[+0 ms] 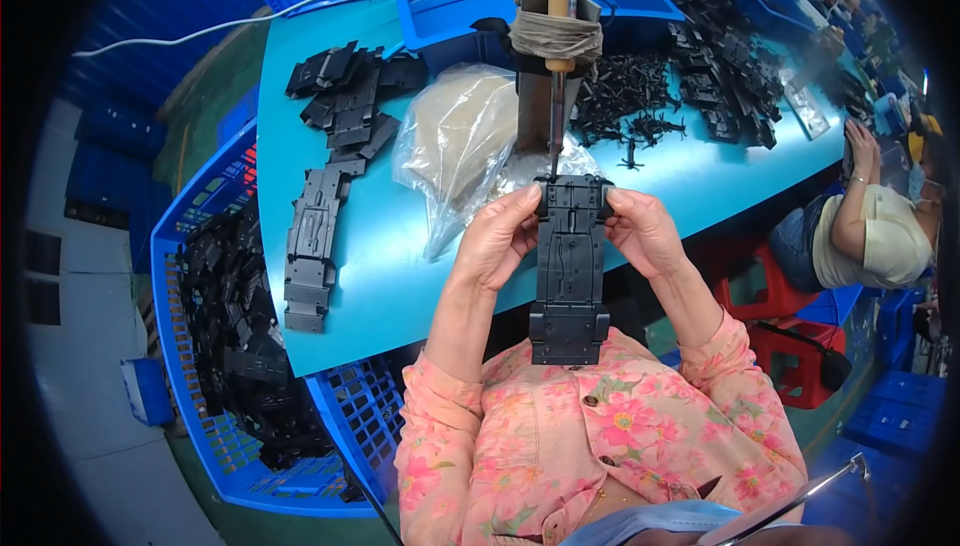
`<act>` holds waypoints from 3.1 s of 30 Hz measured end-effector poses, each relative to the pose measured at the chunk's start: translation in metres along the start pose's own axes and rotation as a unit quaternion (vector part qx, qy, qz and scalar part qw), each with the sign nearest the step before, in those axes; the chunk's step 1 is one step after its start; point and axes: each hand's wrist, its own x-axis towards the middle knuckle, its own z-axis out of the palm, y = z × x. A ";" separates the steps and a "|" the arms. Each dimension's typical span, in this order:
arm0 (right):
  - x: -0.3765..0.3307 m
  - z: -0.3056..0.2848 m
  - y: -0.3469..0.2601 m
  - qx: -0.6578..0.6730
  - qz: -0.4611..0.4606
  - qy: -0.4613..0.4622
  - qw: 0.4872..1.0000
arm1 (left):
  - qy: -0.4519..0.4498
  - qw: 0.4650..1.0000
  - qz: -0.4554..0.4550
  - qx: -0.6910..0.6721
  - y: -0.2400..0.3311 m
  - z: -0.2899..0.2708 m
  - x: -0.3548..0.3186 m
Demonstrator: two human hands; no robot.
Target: Assembling black plastic components by hand at a factory workstation.
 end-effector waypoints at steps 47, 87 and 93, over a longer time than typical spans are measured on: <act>0.000 -0.005 0.008 0.011 -0.023 -0.015 1.000 | -0.002 1.000 0.008 0.005 -0.001 -0.001 -0.001; 0.021 0.016 0.019 0.067 0.063 -0.045 0.995 | 0.026 0.999 0.022 0.022 0.021 -0.026 -0.013; 0.021 0.014 0.021 0.044 0.048 -0.050 0.997 | 0.033 0.999 0.028 0.021 0.024 -0.018 -0.015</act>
